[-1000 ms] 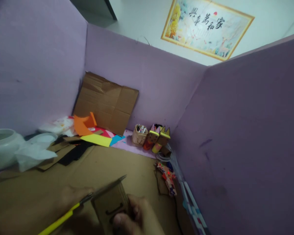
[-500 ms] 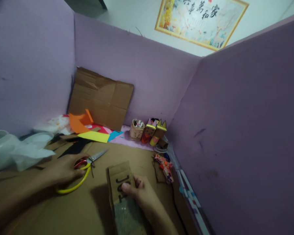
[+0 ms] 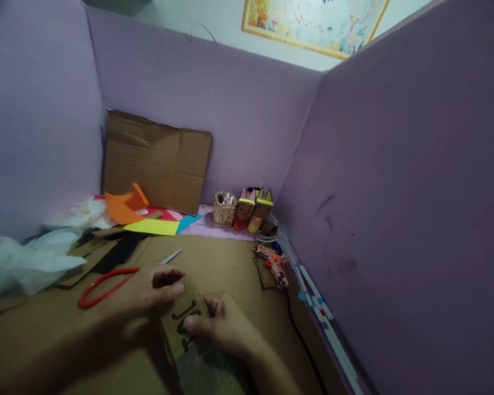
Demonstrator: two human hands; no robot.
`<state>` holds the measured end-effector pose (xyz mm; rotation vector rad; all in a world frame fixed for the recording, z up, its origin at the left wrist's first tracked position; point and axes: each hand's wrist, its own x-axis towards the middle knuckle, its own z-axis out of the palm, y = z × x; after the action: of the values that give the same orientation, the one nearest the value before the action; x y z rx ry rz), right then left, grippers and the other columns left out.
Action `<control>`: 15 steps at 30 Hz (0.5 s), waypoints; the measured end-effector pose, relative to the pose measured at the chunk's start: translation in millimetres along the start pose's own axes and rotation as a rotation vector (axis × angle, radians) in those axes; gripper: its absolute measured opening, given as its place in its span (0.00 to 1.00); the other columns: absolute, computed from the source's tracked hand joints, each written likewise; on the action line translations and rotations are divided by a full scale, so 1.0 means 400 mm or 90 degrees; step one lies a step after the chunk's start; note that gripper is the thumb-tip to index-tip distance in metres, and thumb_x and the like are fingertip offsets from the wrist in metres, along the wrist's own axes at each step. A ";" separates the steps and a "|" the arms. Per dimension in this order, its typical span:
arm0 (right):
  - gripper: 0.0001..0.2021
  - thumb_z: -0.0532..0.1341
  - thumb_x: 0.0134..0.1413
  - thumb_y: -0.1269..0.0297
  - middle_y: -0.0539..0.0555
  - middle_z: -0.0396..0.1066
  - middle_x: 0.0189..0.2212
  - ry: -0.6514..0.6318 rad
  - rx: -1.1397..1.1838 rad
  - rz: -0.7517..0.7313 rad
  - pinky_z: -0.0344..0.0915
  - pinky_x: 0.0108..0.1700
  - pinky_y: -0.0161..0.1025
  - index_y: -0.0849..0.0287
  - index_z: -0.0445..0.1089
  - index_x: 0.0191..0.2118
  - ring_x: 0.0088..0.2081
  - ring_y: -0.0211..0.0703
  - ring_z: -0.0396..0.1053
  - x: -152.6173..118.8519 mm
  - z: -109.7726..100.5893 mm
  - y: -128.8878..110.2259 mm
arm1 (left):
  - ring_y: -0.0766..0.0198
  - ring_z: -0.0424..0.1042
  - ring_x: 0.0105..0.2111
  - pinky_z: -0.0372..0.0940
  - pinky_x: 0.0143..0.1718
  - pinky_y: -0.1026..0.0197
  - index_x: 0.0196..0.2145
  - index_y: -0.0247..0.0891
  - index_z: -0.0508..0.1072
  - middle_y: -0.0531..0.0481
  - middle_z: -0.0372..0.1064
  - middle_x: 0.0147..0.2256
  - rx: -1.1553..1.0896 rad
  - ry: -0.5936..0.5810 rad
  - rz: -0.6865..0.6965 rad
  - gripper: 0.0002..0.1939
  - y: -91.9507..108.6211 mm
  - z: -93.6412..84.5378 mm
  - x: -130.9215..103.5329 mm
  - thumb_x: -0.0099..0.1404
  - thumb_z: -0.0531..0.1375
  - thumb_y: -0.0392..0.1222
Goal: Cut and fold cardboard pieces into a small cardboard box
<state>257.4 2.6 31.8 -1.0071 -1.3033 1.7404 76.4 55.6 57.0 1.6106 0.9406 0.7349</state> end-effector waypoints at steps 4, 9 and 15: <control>0.16 0.68 0.36 0.56 0.48 0.65 0.21 0.001 -0.037 0.024 0.56 0.24 0.28 0.65 0.72 0.28 0.21 0.30 0.60 -0.003 0.020 0.000 | 0.65 0.64 0.23 0.59 0.23 0.66 0.25 0.34 0.68 0.52 0.66 0.22 -0.032 0.006 0.008 0.12 -0.008 0.028 -0.004 0.52 0.61 0.48; 0.14 0.68 0.35 0.62 0.47 0.65 0.22 -0.035 -0.052 0.040 0.55 0.24 0.28 0.65 0.70 0.30 0.22 0.31 0.59 -0.022 0.023 -0.004 | 0.68 0.62 0.22 0.58 0.22 0.67 0.25 0.36 0.67 0.55 0.63 0.22 -0.044 0.040 0.021 0.10 -0.034 0.016 -0.037 0.55 0.60 0.46; 0.19 0.68 0.32 0.69 0.48 0.66 0.29 -0.181 -0.037 0.035 0.59 0.31 0.29 0.63 0.68 0.36 0.28 0.33 0.61 -0.040 0.005 -0.013 | 0.71 0.61 0.21 0.58 0.22 0.69 0.26 0.37 0.67 0.57 0.62 0.21 -0.097 0.095 0.040 0.11 -0.046 -0.008 -0.048 0.56 0.61 0.47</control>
<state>263.0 -11.2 39.8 -0.8553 -1.5216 1.9512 60.3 42.5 40.1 1.4714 0.9204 0.9580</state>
